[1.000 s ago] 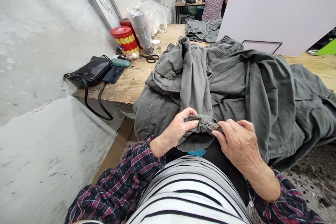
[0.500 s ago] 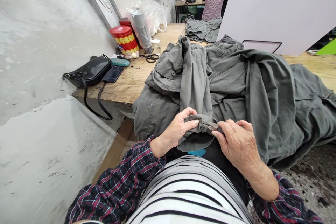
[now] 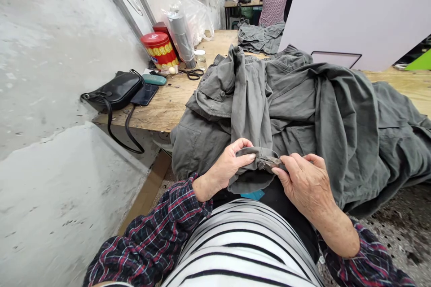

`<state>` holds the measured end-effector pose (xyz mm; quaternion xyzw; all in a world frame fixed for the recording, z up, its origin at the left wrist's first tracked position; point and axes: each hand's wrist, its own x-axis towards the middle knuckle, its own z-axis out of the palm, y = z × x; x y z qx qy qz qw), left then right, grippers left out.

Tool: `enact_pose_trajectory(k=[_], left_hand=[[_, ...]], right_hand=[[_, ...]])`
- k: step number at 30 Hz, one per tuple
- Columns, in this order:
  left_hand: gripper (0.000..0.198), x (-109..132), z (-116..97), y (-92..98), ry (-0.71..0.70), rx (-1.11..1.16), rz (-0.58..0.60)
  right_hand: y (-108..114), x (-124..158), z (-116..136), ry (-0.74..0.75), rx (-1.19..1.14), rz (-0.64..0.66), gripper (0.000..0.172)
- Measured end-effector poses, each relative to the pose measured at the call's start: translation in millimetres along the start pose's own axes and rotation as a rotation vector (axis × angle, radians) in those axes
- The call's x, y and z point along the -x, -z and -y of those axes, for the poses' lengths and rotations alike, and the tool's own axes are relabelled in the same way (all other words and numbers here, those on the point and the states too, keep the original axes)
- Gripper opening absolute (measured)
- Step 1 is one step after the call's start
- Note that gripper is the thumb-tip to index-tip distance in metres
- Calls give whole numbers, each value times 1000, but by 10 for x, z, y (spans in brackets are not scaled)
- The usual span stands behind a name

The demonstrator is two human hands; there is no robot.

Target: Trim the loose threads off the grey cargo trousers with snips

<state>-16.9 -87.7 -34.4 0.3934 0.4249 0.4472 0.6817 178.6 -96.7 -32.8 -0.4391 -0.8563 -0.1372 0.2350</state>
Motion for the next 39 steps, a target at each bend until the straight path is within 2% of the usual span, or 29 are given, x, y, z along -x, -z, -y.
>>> enact_pose_trajectory(k=[11,21,34,37,39], left_hand=[[26,-7,13,-13,6,2,0],[26,-9,7,-19,-14,-25,-34],[23,-1,1,-57,-39,-41,-18],[23,0,-6,-55,-42,-49,-13],[22,-3,-12,-46,-28,-38,-14]], right_hand=[[-107,-9,-7,-51,-98,-27,21],[5,8,24,1,22,25,24],[-60,-25,48,-8,-33,13,24],[-84,-24,22,-69,-150,0,23],[-104,-5,-4,-185,-269,-9,23]])
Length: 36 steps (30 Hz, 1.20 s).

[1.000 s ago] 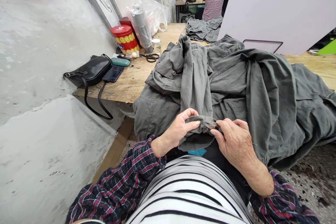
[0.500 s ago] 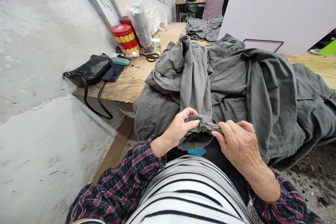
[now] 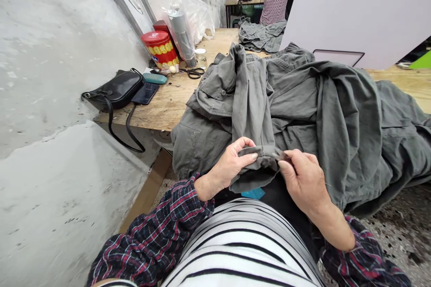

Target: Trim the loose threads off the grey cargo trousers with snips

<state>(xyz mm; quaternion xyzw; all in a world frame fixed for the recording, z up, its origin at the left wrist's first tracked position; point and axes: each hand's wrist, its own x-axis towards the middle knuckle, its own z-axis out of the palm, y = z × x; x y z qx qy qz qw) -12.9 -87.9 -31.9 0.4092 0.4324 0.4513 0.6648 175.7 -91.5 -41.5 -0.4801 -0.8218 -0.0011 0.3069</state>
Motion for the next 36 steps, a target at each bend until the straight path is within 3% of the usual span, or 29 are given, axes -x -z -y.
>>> enact_pose_trajectory(k=[3,6,14,22,27,32,36], left_hand=[[23,-11,-4,15,33,36,10],[23,-24,-2,22,47,57,18],[23,-7,-22,58,52,143,50],[21,-8,-20,56,45,133,54],[21,-10,-16,68,39,135,67],[23,-19,-8,78,48,153,68],[23,-18,-14,73,51,170,70]], right_hand=[[-20,35,-35,-163,-124,9,25],[-30,53,-38,-189,-168,36,28],[3,10,-45,24,-68,80,25],[11,-8,-26,147,71,54,24],[44,-21,-20,148,71,58,23],[148,-26,-17,-11,-215,28,25],[166,-35,-36,80,6,29,25]])
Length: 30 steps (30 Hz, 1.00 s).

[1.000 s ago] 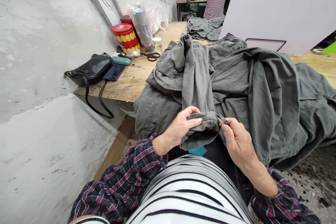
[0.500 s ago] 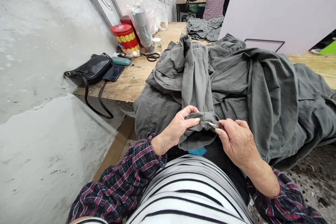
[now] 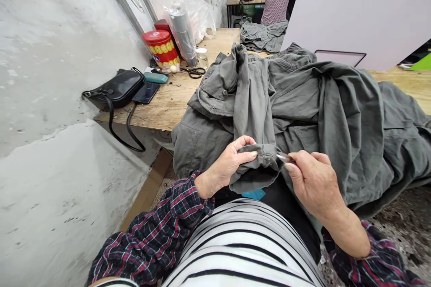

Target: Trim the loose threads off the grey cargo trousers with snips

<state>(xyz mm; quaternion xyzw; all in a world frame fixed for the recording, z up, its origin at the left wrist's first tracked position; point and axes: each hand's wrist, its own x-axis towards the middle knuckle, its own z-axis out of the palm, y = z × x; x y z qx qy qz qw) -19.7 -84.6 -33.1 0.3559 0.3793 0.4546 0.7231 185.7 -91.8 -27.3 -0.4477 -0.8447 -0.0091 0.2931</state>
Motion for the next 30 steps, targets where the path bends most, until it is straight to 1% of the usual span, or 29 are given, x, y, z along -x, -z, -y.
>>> enact_pose_trajectory(k=[2,4,8,13,18,23,30], left_hand=[[24,3,-3,-2,7,8,-4],[23,5,-3,-1,6,10,-9],[24,4,6,6,-5,-4,-15],[23,5,5,2,-13,-35,-20],[20,18,1,-15,-61,-117,-18],[21,21,1,-31,-93,-219,-8],[20,21,-24,-27,-129,-283,9]], right_hand=[[-18,-2,-2,54,130,19,26],[-39,-3,9,80,170,22,26],[-79,-5,42,101,166,21,26],[-97,-3,38,80,170,40,28],[-43,-12,36,89,166,62,30],[9,-31,37,116,192,109,28],[67,-90,-12,178,209,160,27]])
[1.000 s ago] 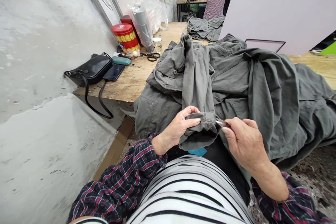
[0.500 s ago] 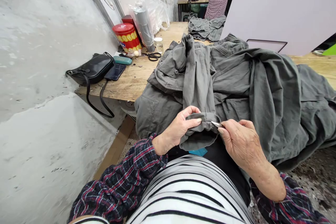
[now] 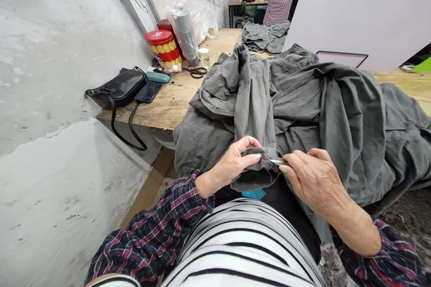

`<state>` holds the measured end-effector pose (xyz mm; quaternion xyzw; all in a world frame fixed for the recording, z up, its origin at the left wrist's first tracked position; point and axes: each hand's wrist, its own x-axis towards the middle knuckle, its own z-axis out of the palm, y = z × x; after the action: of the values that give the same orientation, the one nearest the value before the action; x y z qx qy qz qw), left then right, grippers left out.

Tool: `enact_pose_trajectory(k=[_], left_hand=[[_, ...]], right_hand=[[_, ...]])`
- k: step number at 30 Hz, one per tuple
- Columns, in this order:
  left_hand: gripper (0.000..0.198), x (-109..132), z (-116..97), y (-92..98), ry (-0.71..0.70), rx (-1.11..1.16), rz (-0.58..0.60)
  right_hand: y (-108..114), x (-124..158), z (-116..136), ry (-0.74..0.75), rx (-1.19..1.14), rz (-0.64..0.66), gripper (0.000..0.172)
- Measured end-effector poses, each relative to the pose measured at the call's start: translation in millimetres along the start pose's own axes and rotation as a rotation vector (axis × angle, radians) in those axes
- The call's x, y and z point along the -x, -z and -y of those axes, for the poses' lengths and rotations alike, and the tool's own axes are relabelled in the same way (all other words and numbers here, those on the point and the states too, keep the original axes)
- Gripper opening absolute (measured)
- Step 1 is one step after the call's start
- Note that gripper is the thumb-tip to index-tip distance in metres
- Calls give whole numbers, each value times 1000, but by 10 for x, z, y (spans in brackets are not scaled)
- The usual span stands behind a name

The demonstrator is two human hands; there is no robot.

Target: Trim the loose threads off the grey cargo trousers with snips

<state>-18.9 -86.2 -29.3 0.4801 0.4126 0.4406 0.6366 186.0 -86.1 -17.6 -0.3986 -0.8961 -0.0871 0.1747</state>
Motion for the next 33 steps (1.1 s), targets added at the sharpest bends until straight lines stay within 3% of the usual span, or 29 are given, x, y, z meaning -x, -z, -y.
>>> enact_pose_trajectory(k=[9,13,17,24,33], left_hand=[[20,0,-32,-5,5,10,42],[22,-7,-63,-22,23,42,43],[23,-20,-24,-3,81,97,18],[27,-11,-7,17,107,164,-8],[23,4,-34,-13,86,137,-14]], right_hand=[[-78,-58,-75,98,-212,-12,26],[-126,-32,-51,52,-471,-22,33],[-49,28,-41,-28,-649,-113,38],[-51,52,-52,-40,-203,-30,30],[-29,-25,72,-37,-15,-65,30]])
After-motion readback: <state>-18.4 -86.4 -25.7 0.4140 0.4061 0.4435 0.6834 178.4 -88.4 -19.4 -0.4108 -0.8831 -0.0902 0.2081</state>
